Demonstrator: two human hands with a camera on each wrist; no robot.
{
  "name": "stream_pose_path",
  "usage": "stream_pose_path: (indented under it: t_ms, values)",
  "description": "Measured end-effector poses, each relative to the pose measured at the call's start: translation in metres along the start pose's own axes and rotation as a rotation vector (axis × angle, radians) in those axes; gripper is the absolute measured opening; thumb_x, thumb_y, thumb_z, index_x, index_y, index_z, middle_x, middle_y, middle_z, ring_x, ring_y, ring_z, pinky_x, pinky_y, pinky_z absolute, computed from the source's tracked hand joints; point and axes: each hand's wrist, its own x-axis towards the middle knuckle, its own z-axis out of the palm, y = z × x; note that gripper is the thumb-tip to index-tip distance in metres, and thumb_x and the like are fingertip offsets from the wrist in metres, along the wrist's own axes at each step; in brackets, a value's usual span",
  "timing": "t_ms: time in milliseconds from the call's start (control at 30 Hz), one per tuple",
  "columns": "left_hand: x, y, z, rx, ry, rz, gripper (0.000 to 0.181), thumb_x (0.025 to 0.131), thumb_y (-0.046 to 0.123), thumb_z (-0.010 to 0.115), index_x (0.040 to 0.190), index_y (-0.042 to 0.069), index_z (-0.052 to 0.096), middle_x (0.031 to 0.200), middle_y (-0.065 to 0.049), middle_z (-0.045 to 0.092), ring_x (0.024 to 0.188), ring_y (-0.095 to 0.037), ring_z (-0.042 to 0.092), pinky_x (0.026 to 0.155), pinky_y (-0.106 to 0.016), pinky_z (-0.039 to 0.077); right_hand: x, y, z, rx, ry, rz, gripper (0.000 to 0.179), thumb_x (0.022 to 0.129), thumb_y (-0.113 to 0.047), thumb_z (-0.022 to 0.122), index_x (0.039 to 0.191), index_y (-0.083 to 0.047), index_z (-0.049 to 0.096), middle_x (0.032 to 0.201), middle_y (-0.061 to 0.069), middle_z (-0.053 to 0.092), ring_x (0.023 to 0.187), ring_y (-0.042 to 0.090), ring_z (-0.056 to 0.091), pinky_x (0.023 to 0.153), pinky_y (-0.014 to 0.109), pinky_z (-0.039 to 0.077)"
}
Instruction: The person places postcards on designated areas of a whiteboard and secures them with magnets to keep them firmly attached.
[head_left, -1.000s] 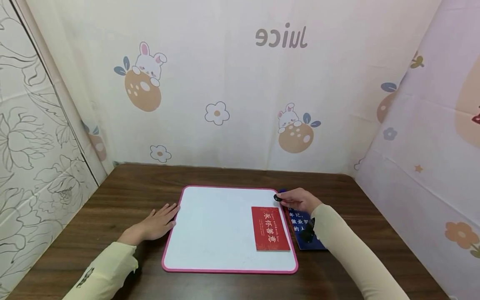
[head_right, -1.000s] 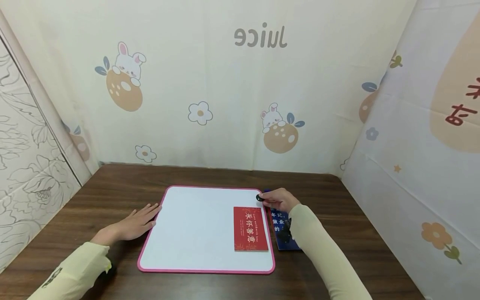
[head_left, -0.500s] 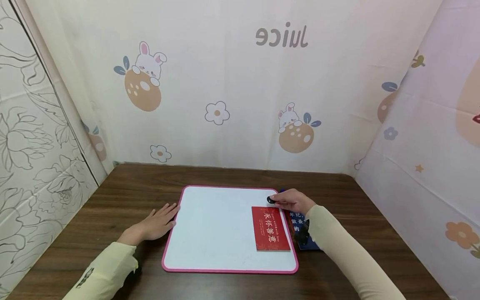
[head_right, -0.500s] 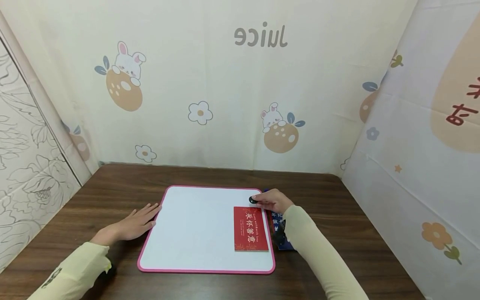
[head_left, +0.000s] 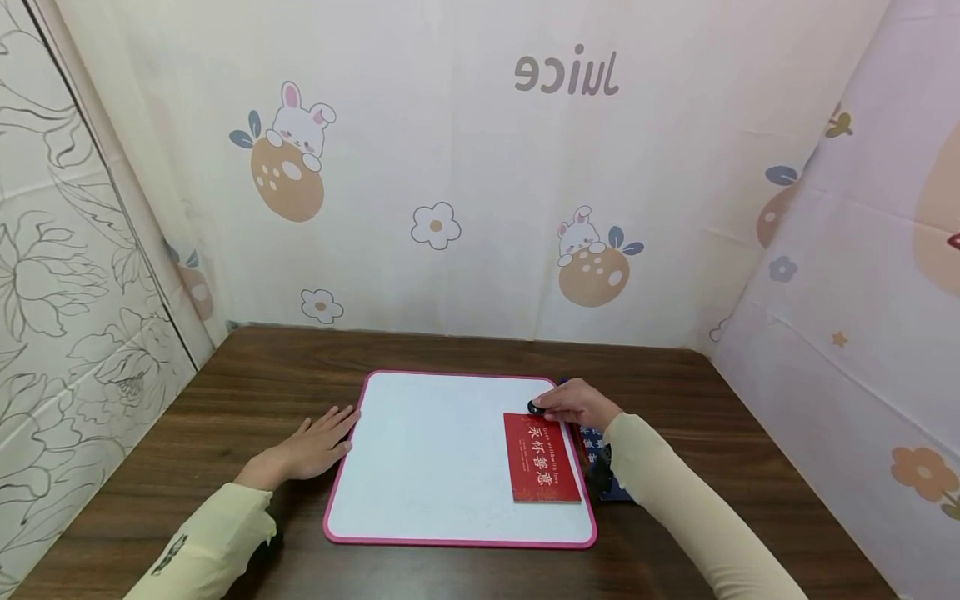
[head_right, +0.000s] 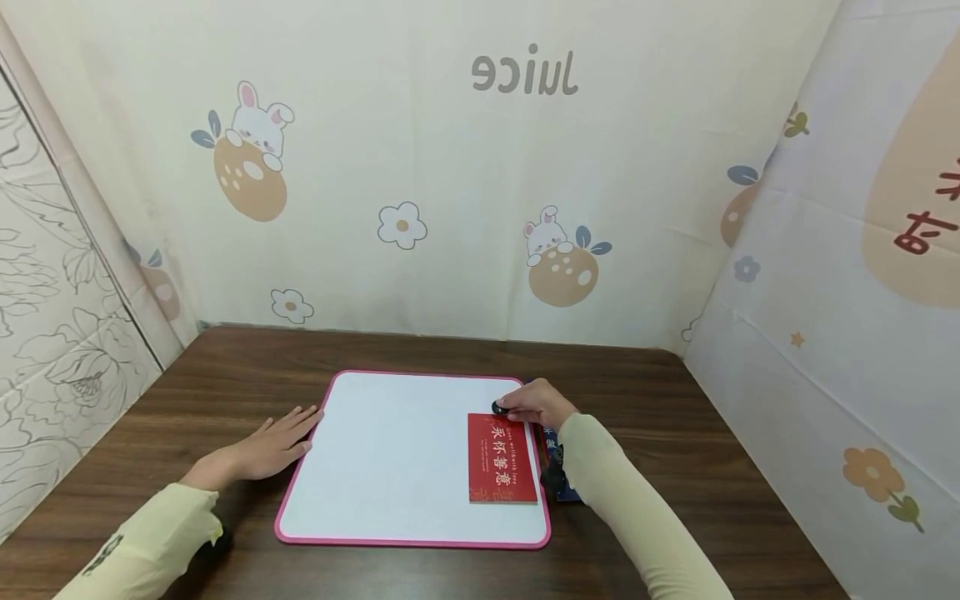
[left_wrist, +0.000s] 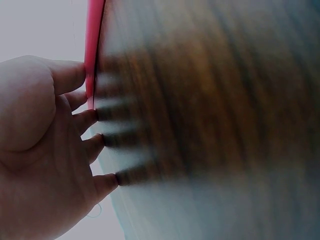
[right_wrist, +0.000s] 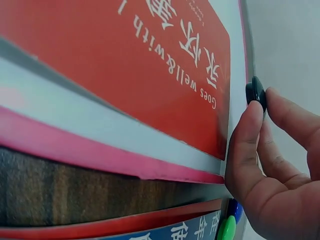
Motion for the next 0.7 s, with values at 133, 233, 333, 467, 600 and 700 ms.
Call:
stream_pose_path:
  t_ms: [133, 233, 333, 467, 600, 700]
  values:
    - [-0.001, 0.0, 0.0, -0.007, 0.003, 0.004, 0.055, 0.101, 0.022, 0.044, 0.148, -0.003, 0.028, 0.151, -0.028, 0.022, 0.139, -0.048, 0.011, 0.103, -0.069, 0.005, -0.001, 0.0, 0.004, -0.043, 0.016, -0.02, 0.026, 0.088, -0.011, 0.07, 0.105, 0.008, 0.069, 0.085, 0.011, 0.071, 0.064, 0.016, 0.066, 0.07, 0.029, 0.055]
    - [-0.001, 0.001, -0.001, -0.007, 0.002, 0.002, 0.055, 0.101, 0.023, 0.044, 0.148, -0.003, 0.028, 0.151, -0.028, 0.022, 0.139, -0.048, 0.011, 0.104, -0.069, 0.005, -0.001, 0.0, 0.005, -0.072, 0.012, -0.035, 0.026, 0.088, -0.011, 0.069, 0.106, 0.008, 0.069, 0.086, 0.011, 0.071, 0.066, 0.016, 0.066, 0.071, 0.029, 0.055]
    - [-0.002, 0.002, -0.001, -0.007, -0.001, -0.005, 0.055, 0.102, 0.021, 0.044, 0.148, -0.002, 0.027, 0.152, -0.027, 0.021, 0.139, -0.047, 0.011, 0.104, -0.069, 0.004, -0.001, 0.0, 0.007, -0.091, 0.009, -0.047, 0.026, 0.089, -0.01, 0.069, 0.106, 0.009, 0.068, 0.087, 0.012, 0.071, 0.066, 0.016, 0.066, 0.071, 0.029, 0.055]
    - [-0.002, 0.002, -0.002, -0.011, 0.003, 0.003, 0.055, 0.102, 0.022, 0.044, 0.148, -0.002, 0.028, 0.151, -0.028, 0.022, 0.139, -0.048, 0.012, 0.104, -0.069, 0.005, -0.001, 0.001, 0.009, -0.106, 0.022, -0.054, 0.026, 0.088, -0.009, 0.069, 0.106, 0.009, 0.068, 0.089, 0.014, 0.07, 0.065, 0.015, 0.066, 0.069, 0.029, 0.055]
    - [-0.001, 0.001, -0.002, -0.012, 0.009, 0.014, 0.055, 0.102, 0.023, 0.045, 0.147, -0.003, 0.029, 0.151, -0.029, 0.022, 0.138, -0.048, 0.012, 0.103, -0.07, 0.005, -0.002, 0.001, 0.011, -0.139, 0.038, -0.066, 0.027, 0.088, -0.01, 0.069, 0.106, 0.009, 0.068, 0.091, 0.015, 0.07, 0.065, 0.015, 0.065, 0.068, 0.029, 0.055]
    - [-0.001, 0.0, -0.002, -0.008, 0.009, 0.013, 0.055, 0.102, 0.023, 0.044, 0.147, -0.002, 0.028, 0.151, -0.028, 0.022, 0.139, -0.048, 0.012, 0.103, -0.069, 0.005, -0.002, 0.002, 0.013, -0.167, 0.055, -0.073, 0.027, 0.088, -0.011, 0.07, 0.106, 0.009, 0.068, 0.092, 0.015, 0.07, 0.065, 0.016, 0.064, 0.068, 0.029, 0.055]
